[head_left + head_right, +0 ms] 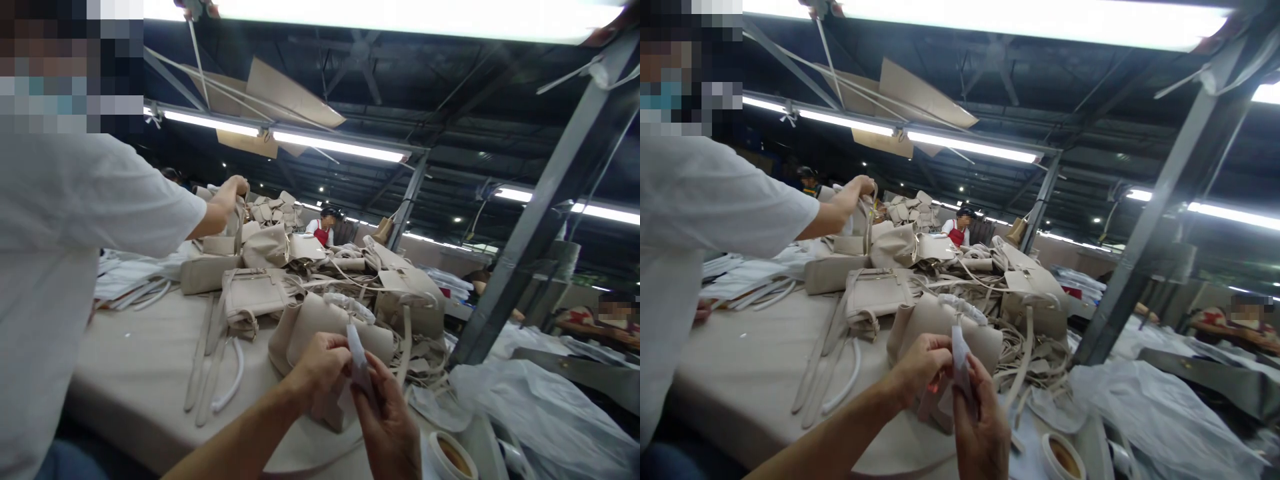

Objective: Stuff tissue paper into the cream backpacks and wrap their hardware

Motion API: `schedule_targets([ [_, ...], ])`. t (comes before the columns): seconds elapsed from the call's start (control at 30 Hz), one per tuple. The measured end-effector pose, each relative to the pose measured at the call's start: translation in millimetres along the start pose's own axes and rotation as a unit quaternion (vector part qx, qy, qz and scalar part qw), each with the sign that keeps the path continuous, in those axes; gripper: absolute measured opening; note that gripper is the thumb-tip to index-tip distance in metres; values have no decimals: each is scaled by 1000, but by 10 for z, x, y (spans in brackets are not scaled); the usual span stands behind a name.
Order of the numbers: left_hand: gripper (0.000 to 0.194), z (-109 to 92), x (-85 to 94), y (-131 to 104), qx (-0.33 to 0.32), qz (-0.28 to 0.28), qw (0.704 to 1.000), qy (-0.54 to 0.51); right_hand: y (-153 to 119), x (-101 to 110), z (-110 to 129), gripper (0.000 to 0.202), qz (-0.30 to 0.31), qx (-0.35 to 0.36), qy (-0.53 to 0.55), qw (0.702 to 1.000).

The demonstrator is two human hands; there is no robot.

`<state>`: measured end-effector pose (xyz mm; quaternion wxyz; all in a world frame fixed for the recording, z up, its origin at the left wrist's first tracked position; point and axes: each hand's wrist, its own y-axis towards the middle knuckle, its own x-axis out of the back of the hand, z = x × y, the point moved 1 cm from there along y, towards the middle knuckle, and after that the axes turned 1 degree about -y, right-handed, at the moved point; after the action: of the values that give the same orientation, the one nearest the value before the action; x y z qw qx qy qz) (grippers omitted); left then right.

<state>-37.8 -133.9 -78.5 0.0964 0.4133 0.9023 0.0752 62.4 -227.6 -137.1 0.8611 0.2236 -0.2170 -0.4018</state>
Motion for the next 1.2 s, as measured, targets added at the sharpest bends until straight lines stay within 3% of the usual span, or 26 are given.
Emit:
schedule_targets([
  [0.13, 17, 30, -27, 28, 45, 13, 989, -140, -141, -29, -23, 51, -93, 31, -73, 992],
  [0.2, 27, 58, -43, 37, 47, 2, 986, -162, -192, -24, -99, 53, -95, 20, -54, 994],
  [0.33, 32, 89, -59, 55, 44, -11, 982, -185, -242, -7, -207, 65, -5, -80, 100, 992],
  [0.47, 32, 81, -64, 61, 59, -14, 979, -197, -215, -40, -98, 84, 68, -179, 303, 934],
  [0.53, 33, 83, -76, 63, 73, -13, 977, -202, -179, -47, -61, 81, 55, -177, 273, 944],
  [0.63, 37, 90, -86, 69, 77, -25, 976, -202, -155, 19, -146, 51, 10, -99, 88, 991],
  [0.7, 38, 84, -79, 70, 66, -35, 980, -183, -172, 106, -256, 34, -1, -35, -24, 999],
  [0.77, 38, 73, -66, 64, 63, -31, 983, -167, -187, 193, -332, 32, -16, -20, -67, 997],
  [0.83, 37, 64, -56, 53, 63, -26, 984, -162, -172, 234, -324, 38, -34, -83, -11, 996],
  [0.9, 34, 63, -56, 45, 60, -27, 985, -161, -123, 198, -230, 52, -34, -171, 120, 977],
  [1.0, 30, 80, -74, 54, 54, -30, 982, -177, -35, 59, -37, 61, 29, -191, 251, 948],
  [1.1, 33, 92, -86, 78, 34, -41, 978, -203, -22, 7, 30, 44, 81, -145, 168, 972],
  [1.2, 37, 93, -74, 94, 5, -48, 980, -195, -32, 118, -22, 44, 63, -136, 83, 985],
])
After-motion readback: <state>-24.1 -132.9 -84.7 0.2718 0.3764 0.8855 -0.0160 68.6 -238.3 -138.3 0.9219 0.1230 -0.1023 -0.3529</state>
